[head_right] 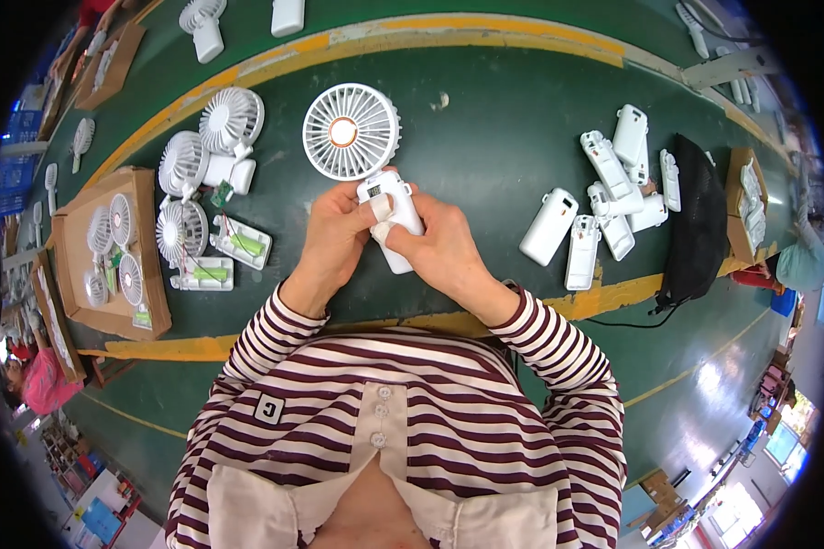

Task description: The person assembles portable fans by fitting circuit components into the fan handles, attaching the plastic cover pieces onto the handles by hand, and placing the assembled fans onto the conveyor belt.

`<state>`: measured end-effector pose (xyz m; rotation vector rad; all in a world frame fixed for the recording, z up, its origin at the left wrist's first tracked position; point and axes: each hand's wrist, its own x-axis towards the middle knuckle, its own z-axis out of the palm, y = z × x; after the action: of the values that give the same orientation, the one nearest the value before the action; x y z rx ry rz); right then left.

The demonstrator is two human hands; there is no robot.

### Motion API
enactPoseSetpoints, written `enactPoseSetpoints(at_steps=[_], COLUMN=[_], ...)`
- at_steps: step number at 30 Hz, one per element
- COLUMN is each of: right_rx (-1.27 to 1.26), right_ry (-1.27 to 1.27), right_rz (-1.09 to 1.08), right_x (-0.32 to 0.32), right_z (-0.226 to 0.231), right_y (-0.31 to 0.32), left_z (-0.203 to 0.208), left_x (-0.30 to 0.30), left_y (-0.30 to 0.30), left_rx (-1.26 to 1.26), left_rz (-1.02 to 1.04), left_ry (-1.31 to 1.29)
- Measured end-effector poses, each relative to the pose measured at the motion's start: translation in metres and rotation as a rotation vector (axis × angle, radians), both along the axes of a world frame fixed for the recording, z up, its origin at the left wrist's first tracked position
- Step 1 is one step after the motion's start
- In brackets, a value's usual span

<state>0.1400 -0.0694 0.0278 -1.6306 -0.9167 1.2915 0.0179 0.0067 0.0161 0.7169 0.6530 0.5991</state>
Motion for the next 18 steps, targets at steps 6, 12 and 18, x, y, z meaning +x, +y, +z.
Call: enactPoseSetpoints(at_steps=[6, 12, 18], right_rx=[0.091, 0.379, 0.291], right_ry=[0.013, -1.151, -1.555], right_rz=[-0.164, -0.239, -0.3], right_x=[0.041, 0.113, 0.156], right_z=[0.016, -0.005, -0.027], right_y=[0.049, 0.169, 0.249], left_z=[-0.029, -0.031, -0.031], left_x=[-0.003, -0.001, 0.009], left_y=[-0.001, -0.022, -0.013], left_rx=[0.344, 0.76, 0.812], left_rz=[0.092, 0.113, 0.096], left_ry=[0.131, 0.322, 0.295])
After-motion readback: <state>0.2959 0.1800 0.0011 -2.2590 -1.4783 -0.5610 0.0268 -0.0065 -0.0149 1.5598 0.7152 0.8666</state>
